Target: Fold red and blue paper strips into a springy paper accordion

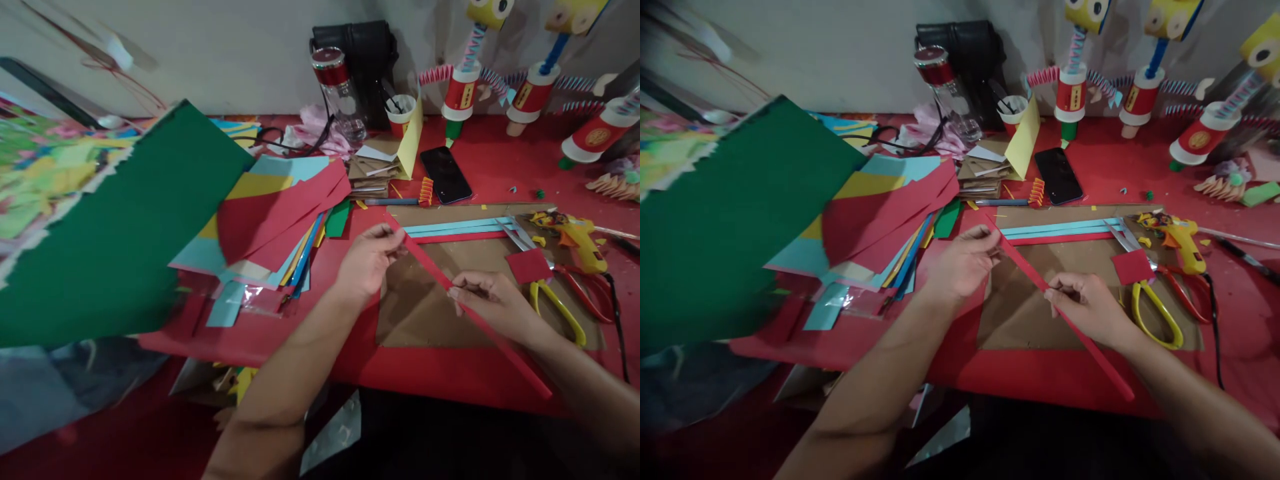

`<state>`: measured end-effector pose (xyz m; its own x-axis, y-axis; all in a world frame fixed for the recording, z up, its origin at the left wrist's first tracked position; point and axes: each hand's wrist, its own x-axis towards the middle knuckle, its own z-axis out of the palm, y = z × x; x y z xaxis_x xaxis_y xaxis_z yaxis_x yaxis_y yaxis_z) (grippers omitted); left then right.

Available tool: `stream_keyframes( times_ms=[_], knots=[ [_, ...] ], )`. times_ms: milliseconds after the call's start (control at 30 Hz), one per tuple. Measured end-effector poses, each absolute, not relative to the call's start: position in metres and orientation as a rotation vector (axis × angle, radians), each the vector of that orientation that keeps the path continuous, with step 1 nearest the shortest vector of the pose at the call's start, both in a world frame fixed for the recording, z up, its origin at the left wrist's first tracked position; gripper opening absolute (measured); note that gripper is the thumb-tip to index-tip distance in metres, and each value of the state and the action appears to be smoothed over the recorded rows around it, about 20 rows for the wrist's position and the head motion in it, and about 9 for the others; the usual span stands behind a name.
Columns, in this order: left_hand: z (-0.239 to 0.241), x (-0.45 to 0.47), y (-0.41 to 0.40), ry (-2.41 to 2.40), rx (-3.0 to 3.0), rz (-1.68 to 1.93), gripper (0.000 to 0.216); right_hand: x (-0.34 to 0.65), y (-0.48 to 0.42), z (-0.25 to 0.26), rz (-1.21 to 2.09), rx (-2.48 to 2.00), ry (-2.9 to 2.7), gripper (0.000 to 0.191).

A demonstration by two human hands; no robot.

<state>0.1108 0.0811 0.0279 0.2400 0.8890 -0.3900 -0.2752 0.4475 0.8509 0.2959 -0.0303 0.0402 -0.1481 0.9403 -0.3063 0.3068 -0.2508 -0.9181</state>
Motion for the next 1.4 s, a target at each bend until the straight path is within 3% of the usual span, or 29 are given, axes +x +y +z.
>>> stream_keyframes(
  times_ms=[133,233,333,467,633,767,933,1200,1400],
  knots=[
    [0.035,0.102,0.080,1.270,1.377,1.479,0.011,0.295,-0.030,0.039,1.365,-1.595,-1.494,0.024],
    [0.040,0.107,0.062,1.010,2.319,1.095,0.006,0.293,-0.029,0.037,1.301,-1.631,-1.578,0.022],
    [0.038,0.115,0.046,0.669,2.639,0.732,0.028,0.290,-0.028,0.036,1.207,-1.646,-1.671,0.020],
    [0.036,0.116,0.043,0.692,2.745,0.649,0.028,0.292,-0.028,0.040,0.990,-1.632,-1.896,0.017],
    [0.041,0.107,0.050,0.911,2.875,0.765,0.023,0.310,-0.026,0.043,0.226,-1.628,-2.199,0.023],
    [0.046,0.107,0.044,0.879,2.980,0.279,0.027,0.316,-0.020,0.029,-0.233,-1.577,-2.237,0.022],
    [0.043,0.119,0.034,1.110,2.646,-0.136,0.019,0.313,-0.014,0.011,-0.185,-1.591,-2.333,0.027],
    [0.034,0.125,0.041,1.118,2.256,-0.012,0.011,0.329,-0.020,0.033,-0.072,-1.742,-2.108,0.024],
    [0.035,0.124,0.048,1.071,2.255,0.013,0.006,0.400,-0.059,0.053,-0.100,-2.205,-1.348,0.012]
  ],
)
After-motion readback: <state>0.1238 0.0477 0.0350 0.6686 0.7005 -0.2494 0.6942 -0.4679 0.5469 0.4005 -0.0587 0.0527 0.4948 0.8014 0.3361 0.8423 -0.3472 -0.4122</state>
